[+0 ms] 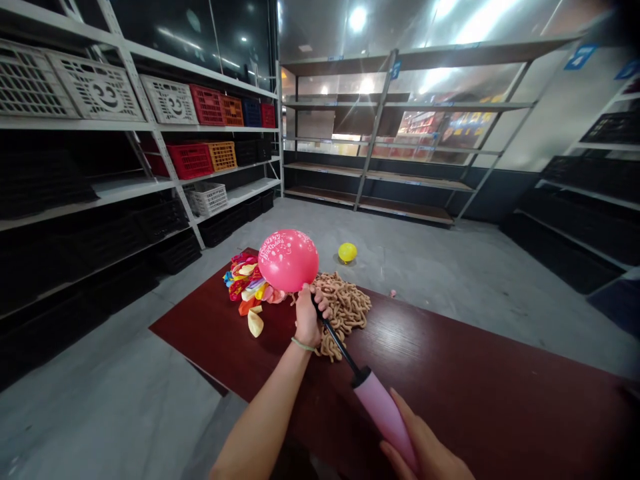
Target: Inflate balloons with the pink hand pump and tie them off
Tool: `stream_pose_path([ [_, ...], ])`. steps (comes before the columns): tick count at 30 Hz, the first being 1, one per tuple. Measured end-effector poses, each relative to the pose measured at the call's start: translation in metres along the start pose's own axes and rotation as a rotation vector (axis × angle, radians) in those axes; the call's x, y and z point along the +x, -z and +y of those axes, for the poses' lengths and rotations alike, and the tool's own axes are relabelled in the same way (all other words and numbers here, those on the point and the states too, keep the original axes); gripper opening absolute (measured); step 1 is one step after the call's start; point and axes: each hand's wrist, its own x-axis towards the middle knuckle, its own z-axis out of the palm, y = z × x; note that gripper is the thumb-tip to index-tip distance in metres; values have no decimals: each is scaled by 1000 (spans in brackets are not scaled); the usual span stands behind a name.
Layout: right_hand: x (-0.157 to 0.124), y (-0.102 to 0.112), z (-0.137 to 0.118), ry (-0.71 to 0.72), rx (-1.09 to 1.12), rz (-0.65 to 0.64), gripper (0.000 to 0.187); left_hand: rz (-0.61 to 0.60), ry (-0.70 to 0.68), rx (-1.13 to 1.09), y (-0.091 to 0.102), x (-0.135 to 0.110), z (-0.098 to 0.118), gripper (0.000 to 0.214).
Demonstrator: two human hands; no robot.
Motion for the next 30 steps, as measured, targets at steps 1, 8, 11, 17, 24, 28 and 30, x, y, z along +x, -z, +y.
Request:
stream_pose_path([
  [1,5,-3,-3,-8,-6,9,66,3,-4,1,-1,-1,-1,32],
  [8,78,-13,-46,-166,-67,-101,55,-29,53,-12,1,-2,-7,32],
  [11,89,-12,-58,-163,-93,-125,58,-48,94,-45,3,-2,-8,30],
  [17,39,-10,-37,-75,-65,7,64,-47,71,-8,2,-3,-6,27],
  [24,-2,9,-12,-23,-1,-4,66,-13,44,33,0,-3,-5,29],
  [28,14,-4,-15,-75,25,-29,61,-6,19,27,2,-2,-5,30],
  [30,31,-12,-21,-130,31,-62,58,-10,18,32,3,-2,-7,31],
])
